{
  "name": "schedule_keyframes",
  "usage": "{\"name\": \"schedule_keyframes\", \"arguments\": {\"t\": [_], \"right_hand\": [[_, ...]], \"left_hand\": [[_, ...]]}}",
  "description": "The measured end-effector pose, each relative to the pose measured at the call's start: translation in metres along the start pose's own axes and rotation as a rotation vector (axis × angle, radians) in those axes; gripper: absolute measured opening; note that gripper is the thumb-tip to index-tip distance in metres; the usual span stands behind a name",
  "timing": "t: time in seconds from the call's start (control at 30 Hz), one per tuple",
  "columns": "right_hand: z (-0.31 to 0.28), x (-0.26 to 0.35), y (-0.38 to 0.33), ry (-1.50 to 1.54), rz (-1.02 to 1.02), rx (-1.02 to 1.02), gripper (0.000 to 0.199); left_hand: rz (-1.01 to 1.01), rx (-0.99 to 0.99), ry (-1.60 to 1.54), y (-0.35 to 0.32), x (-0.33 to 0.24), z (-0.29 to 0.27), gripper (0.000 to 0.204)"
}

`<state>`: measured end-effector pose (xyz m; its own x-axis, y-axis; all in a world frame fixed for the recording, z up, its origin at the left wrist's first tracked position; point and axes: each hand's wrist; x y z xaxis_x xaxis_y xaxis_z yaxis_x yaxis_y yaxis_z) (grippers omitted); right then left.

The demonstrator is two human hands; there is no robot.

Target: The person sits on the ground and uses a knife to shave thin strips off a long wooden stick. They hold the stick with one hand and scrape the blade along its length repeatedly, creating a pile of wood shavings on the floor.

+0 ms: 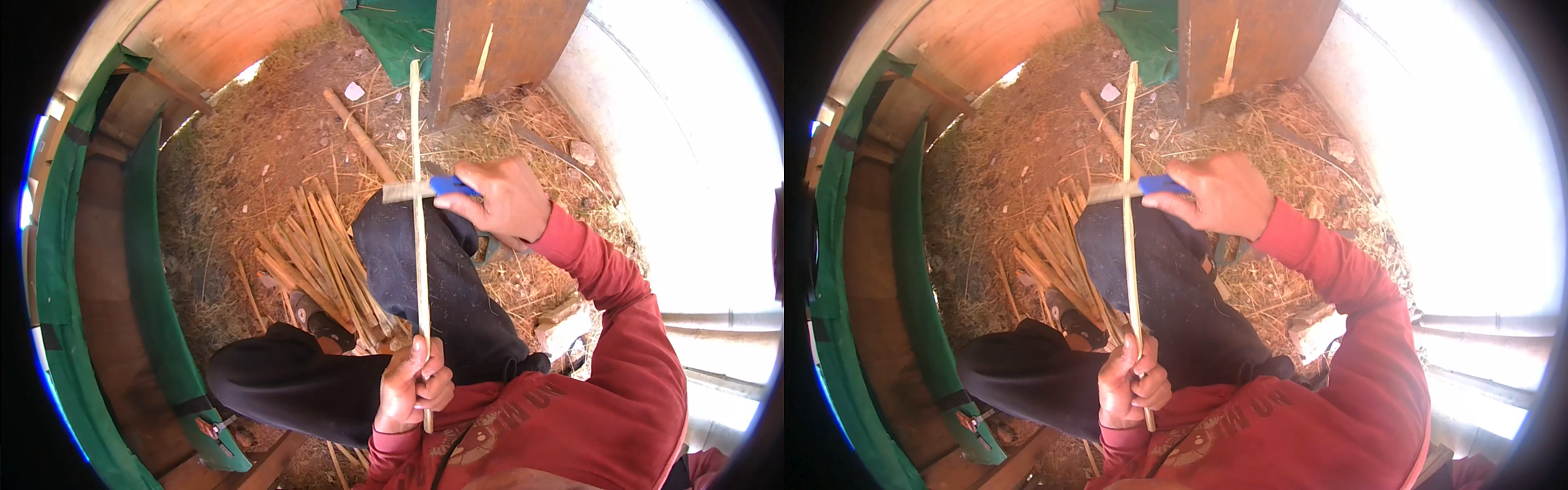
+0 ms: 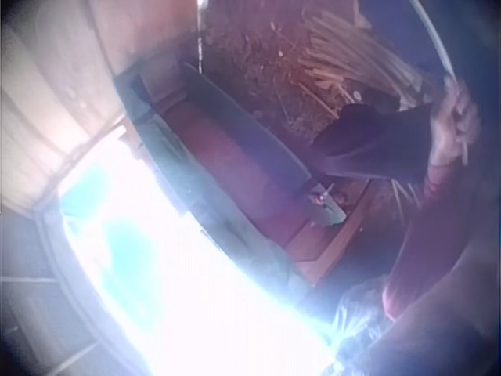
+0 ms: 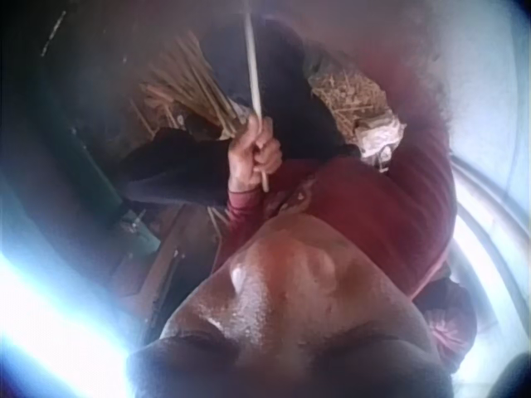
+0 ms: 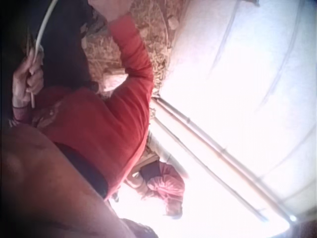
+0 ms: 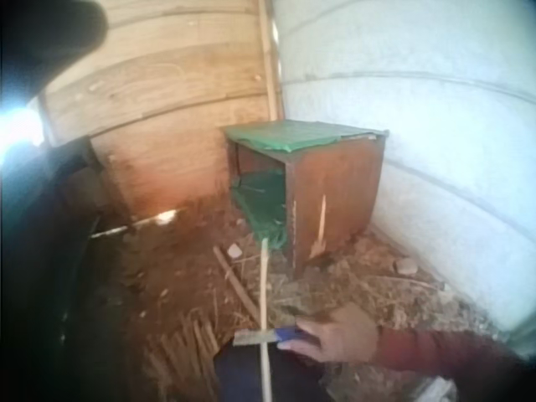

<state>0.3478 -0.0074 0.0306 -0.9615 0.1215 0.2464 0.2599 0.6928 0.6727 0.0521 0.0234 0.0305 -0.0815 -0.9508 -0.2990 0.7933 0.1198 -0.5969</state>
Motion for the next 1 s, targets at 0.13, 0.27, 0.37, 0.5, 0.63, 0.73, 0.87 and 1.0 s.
{"name": "schedule_keyframes", "arguments": {"t": [0.13,0.27,0.37,0.5,0.63,0.73,0.87,1.0], "right_hand": [[0.002,-0.048,0.019,-0.183,0.122,-0.182,0.053],[0.005,-0.017,0.008,0.13,-0.022,-0.119,0.052],[0.013,-0.018,0.008,0.114,-0.138,-0.096,0.05],[0.013,0.003,0.006,0.063,-0.051,-0.112,0.049],[0.02,-0.006,0.006,0.069,-0.147,-0.156,0.049],[0.034,-0.033,0.018,-0.08,-0.129,-0.215,0.049],[0.025,-0.076,0.008,-0.185,0.031,-0.281,0.043],[0.021,-0.067,0.02,-0.036,0.109,-0.304,0.047]], "left_hand": [[-0.018,-0.009,0.007,-0.008,0.008,-0.002,0.05],[0.031,0.0,0.044,-0.002,0.004,0.0,0.051],[0.035,-0.067,0.05,-0.006,0.003,0.003,0.051],[0.061,-0.069,0.055,-0.006,0.003,0.002,0.05],[0.052,-0.056,0.048,-0.007,0.006,-0.001,0.049],[0.087,-0.113,0.034,-0.005,0.007,0.003,0.048],[0.057,-0.104,0.075,-0.015,0.022,-0.004,0.048],[0.093,-0.045,0.11,-0.011,0.011,-0.003,0.049]]}}
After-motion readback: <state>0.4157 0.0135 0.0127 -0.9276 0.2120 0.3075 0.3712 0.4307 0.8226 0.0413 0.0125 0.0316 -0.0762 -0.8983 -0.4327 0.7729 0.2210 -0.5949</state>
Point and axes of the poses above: each hand's wrist, its own y-axis towards the middle knuckle, its own z-axis out of the palm, x = y × z, and after that the axes turned 14 degrees about -x, right-handed
